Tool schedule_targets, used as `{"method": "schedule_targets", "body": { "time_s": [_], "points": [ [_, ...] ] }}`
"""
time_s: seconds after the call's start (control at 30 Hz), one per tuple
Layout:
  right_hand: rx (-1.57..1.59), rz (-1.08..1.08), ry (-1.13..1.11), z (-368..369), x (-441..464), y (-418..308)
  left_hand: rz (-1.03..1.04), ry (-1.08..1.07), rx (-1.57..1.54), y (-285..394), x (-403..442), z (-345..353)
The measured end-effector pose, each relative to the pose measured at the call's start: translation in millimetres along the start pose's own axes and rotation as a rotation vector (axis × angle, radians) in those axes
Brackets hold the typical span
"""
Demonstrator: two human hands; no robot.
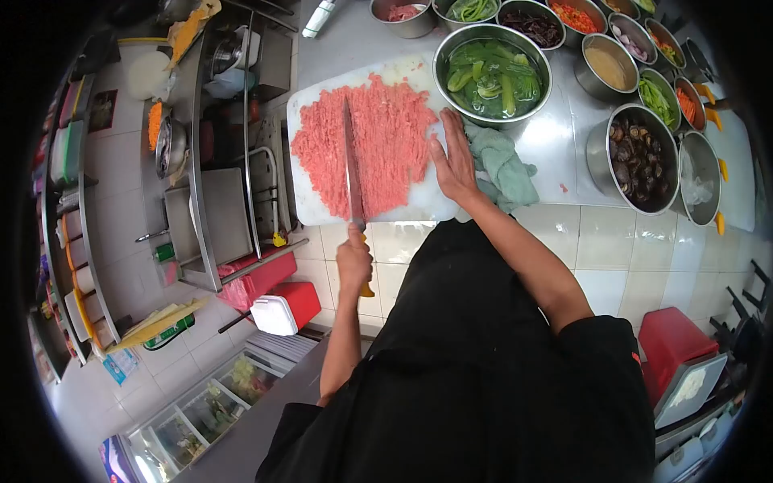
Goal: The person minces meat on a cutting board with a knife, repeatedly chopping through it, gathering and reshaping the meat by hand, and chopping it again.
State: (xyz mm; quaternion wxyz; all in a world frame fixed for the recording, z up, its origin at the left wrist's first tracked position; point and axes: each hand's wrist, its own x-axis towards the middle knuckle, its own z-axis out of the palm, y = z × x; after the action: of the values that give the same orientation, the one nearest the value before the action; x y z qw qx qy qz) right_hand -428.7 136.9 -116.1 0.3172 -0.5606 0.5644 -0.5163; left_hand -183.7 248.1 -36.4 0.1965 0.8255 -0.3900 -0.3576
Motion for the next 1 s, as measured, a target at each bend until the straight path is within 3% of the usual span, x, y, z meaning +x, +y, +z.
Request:
{"method": "schedule_targets", "body": {
  "time_s": [0.1, 0.23, 0.27, 0.3, 0.33, 0.43, 0.57, 0.6, 0.7, 0.83, 0.9, 0.97, 1.0],
  "points": [
    [-0.014, -0.018, 0.019, -4, 2, 2, -0.188, -0.112, -0.027, 56, -15, -38],
    [-0.001, 0.008, 0.021, -1, -1, -1, 0.118, 0.154, -0.307, 41, -17, -30],
    [-0.001, 0.0, 0.018, 0, 1, -1, 0.285, 0.14, -0.074, 2, 3, -14],
    [-0.001, -0.005, 0.018, 0, 2, 0, 0.449, 0.122, 0.165, 11, 8, -11],
    [-0.005, -0.005, 0.02, 0, 1, 1, -0.055, -0.089, 0.097, 18, 12, -15],
    [-0.048, -0.011, 0.012, 0, -2, 5, -0.203, -0.14, 0.028, 64, -10, -49],
    [-0.037, 0.022, 0.009, -1, -5, 2, 0.151, 0.067, -0.114, 29, -1, -22],
    [-0.031, 0.029, 0.007, -1, -3, 1, 0.138, 0.017, 0.009, 29, 9, -11],
    [-0.038, -0.014, 0.024, 0, 7, 6, -0.168, -0.12, -0.024, 40, 11, -25],
    [-0.031, 0.005, 0.013, -1, -2, 0, 0.191, 0.118, -0.366, 40, 1, -26],
    [-0.033, 0.02, 0.0, -1, -1, 1, 0.197, 0.087, 0.009, 12, 19, -8],
    [-0.04, 0.016, -0.006, 2, -3, 0, -0.088, -0.121, 0.134, 4, 37, -15],
    [-0.054, 0.001, 0.008, 3, -1, 3, -0.144, -0.137, 0.082, 37, 24, -28]
  ]
}}
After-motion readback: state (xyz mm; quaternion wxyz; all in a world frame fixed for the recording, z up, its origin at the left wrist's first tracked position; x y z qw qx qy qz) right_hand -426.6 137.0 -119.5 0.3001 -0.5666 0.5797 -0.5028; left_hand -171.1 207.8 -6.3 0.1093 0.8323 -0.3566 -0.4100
